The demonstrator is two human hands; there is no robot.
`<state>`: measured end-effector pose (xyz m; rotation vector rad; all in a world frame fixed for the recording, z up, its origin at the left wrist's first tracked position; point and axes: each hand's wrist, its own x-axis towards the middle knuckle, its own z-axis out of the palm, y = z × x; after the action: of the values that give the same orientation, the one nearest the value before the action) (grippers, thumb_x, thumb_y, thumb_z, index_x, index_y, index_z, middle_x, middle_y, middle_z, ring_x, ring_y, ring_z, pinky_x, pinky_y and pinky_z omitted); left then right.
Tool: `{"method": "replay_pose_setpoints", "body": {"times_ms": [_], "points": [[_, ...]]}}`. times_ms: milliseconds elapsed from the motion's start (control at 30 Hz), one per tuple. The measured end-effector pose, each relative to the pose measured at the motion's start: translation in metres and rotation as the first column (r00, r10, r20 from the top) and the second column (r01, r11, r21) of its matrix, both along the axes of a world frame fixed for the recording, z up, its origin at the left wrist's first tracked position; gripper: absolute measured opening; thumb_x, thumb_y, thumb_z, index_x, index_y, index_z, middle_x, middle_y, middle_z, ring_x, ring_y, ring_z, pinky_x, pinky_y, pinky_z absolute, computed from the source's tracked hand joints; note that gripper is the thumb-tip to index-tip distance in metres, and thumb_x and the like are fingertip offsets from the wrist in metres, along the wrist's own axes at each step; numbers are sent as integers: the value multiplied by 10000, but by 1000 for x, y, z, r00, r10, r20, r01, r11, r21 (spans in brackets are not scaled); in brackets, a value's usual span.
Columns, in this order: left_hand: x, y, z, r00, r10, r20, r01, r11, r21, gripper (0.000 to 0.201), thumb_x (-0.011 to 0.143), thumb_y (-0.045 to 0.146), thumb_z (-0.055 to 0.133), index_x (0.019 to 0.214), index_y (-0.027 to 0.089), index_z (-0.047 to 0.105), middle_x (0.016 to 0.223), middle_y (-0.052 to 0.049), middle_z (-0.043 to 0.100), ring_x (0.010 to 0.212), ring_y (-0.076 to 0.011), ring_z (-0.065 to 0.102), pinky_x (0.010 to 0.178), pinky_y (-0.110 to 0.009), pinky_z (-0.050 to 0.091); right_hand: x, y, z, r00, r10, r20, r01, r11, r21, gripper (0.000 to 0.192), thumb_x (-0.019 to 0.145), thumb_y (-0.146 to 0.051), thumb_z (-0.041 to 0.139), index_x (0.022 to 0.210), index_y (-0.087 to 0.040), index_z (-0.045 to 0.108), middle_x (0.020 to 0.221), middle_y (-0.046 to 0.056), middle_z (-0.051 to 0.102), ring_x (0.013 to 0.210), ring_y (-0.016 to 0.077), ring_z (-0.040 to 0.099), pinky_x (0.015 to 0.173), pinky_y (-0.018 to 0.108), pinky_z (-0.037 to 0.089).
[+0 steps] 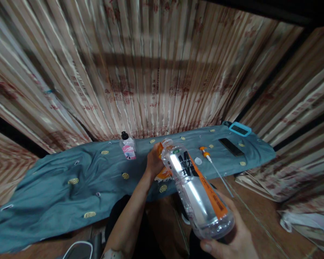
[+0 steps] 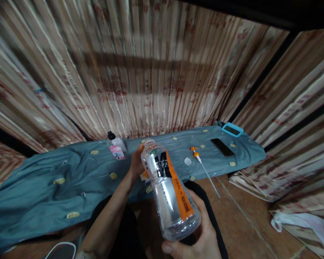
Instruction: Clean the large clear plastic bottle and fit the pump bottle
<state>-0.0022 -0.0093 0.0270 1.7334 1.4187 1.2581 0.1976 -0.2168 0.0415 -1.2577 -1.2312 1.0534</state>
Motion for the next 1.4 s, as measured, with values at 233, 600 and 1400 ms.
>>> {"method": "replay_pose_setpoints", "body": {"times_ms": [233,600,1400], "points": [[0,0,0,1000,0,25,0,1000,5,406,751,326,720,1129,197,648,1128,-95,761,1065,-316,720,937,-427,563,-15,-1,8,982,-182,-46,181,983,-33,998,489,-577,955,1348,-238,577,1198,79,773,1077,311,747,885,282,606],[0,-1,3,1000,-3,3,3,1000,-7,419,767,307,708,1165,197,638,1157,-92,756,1083,-307,715,954,-424,559,-4,2,4,997,-38,-74,37,999,-7,947,535,-367,987,1369,-254,553,1222,74,774,1075,296,758,880,269,615],[0,-1,1,997,-1,71,3,1000,-16,400,730,338,736,1106,233,651,1106,-66,762,1053,-307,717,940,-414,557,-21,-2,13,979,-193,-72,187,979,-77,1055,474,-635,937,1353,-217,530,1186,97,766,1061,298,746,881,281,595]]}}
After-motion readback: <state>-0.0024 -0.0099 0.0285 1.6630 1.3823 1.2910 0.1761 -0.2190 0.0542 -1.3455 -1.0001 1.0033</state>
